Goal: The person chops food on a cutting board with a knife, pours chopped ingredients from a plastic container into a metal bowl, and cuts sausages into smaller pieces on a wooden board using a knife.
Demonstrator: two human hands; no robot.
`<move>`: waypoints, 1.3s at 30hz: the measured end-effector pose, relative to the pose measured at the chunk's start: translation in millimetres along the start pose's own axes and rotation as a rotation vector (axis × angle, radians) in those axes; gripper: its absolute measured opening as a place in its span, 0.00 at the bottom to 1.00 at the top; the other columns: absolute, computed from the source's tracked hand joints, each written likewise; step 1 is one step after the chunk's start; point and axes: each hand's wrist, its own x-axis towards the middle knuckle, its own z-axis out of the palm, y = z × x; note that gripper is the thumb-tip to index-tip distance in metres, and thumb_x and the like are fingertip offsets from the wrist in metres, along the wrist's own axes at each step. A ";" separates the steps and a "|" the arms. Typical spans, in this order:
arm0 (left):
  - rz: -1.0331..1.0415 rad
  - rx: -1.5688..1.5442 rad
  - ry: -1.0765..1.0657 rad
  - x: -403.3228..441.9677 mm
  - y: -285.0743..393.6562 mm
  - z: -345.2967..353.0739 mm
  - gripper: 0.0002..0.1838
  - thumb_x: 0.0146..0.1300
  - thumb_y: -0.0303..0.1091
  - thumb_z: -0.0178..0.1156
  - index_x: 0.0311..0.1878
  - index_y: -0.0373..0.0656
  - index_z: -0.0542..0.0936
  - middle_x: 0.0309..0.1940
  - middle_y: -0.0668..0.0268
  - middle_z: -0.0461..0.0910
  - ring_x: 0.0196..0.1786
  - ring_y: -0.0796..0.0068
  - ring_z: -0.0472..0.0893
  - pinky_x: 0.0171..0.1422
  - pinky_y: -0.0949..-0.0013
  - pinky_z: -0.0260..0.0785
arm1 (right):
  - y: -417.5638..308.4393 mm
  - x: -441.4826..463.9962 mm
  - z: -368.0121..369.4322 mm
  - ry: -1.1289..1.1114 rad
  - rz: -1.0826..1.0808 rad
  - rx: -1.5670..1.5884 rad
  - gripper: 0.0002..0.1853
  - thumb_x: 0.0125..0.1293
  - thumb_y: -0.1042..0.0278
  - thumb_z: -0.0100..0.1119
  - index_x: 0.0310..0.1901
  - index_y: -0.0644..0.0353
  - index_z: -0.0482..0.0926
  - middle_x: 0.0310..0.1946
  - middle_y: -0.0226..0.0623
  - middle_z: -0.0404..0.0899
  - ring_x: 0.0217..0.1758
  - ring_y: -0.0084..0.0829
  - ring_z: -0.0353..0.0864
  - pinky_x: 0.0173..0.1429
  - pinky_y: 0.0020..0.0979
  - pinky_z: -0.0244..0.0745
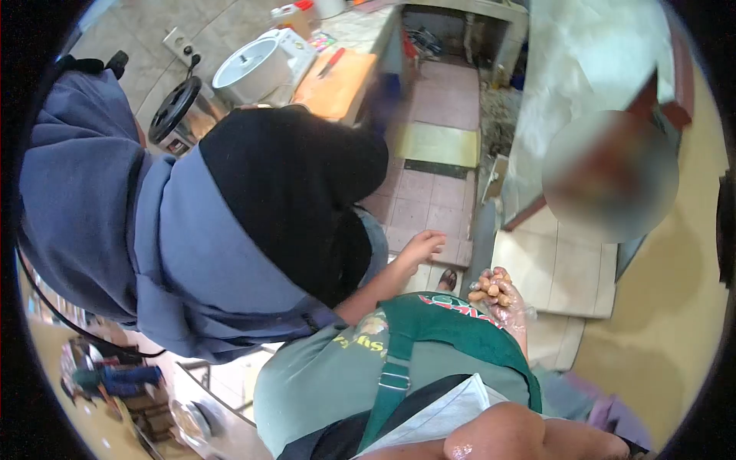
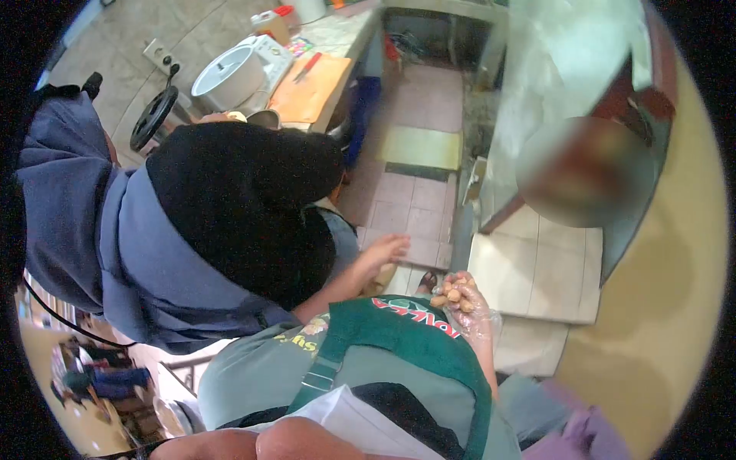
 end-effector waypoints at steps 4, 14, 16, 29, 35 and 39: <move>0.020 -0.001 0.173 45.7 40.8 -0.4 0.20 0.55 0.43 0.53 0.49 0.46 0.71 0.39 0.70 0.74 0.41 0.75 0.72 0.41 0.72 0.60 | -56.6 47.6 21.3 0.038 0.111 -0.090 0.11 0.53 0.79 0.52 0.38 0.55 0.67 0.36 0.40 0.67 0.37 0.40 0.72 0.19 0.15 0.68; 0.138 -0.032 0.343 183.0 111.5 26.9 0.14 0.53 0.39 0.55 0.41 0.43 0.75 0.31 0.67 0.75 0.31 0.77 0.73 0.29 0.74 0.62 | -149.1 139.2 48.7 0.004 0.188 -0.313 0.13 0.54 0.79 0.47 0.41 0.53 0.64 0.36 0.38 0.68 0.36 0.37 0.73 0.18 0.15 0.67; 0.132 -0.030 0.313 214.2 130.1 31.2 0.16 0.54 0.38 0.54 0.45 0.45 0.73 0.36 0.68 0.75 0.36 0.77 0.73 0.32 0.76 0.62 | -162.7 148.4 61.6 -0.005 0.206 -0.309 0.12 0.54 0.79 0.46 0.41 0.54 0.64 0.35 0.39 0.68 0.36 0.37 0.73 0.18 0.15 0.68; 0.210 -0.129 0.303 352.5 242.8 0.8 0.12 0.55 0.36 0.54 0.42 0.42 0.74 0.33 0.70 0.75 0.34 0.79 0.73 0.34 0.74 0.62 | -224.6 246.5 85.5 0.126 -0.029 -0.319 0.14 0.52 0.79 0.50 0.40 0.55 0.63 0.36 0.34 0.68 0.34 0.33 0.74 0.20 0.18 0.65; 0.258 -0.013 0.374 388.1 261.8 -69.7 0.13 0.54 0.34 0.54 0.42 0.41 0.75 0.34 0.67 0.75 0.35 0.77 0.74 0.38 0.74 0.65 | -261.5 330.5 88.5 0.199 -0.099 -0.345 0.13 0.55 0.78 0.49 0.41 0.54 0.64 0.38 0.34 0.67 0.34 0.30 0.73 0.21 0.17 0.65; 0.144 0.028 0.393 372.1 279.3 -105.1 0.13 0.54 0.34 0.55 0.41 0.39 0.76 0.32 0.66 0.76 0.33 0.77 0.74 0.38 0.74 0.66 | -286.3 397.4 106.9 0.207 -0.127 -0.357 0.13 0.56 0.78 0.49 0.43 0.55 0.64 0.37 0.35 0.66 0.31 0.26 0.70 0.22 0.19 0.66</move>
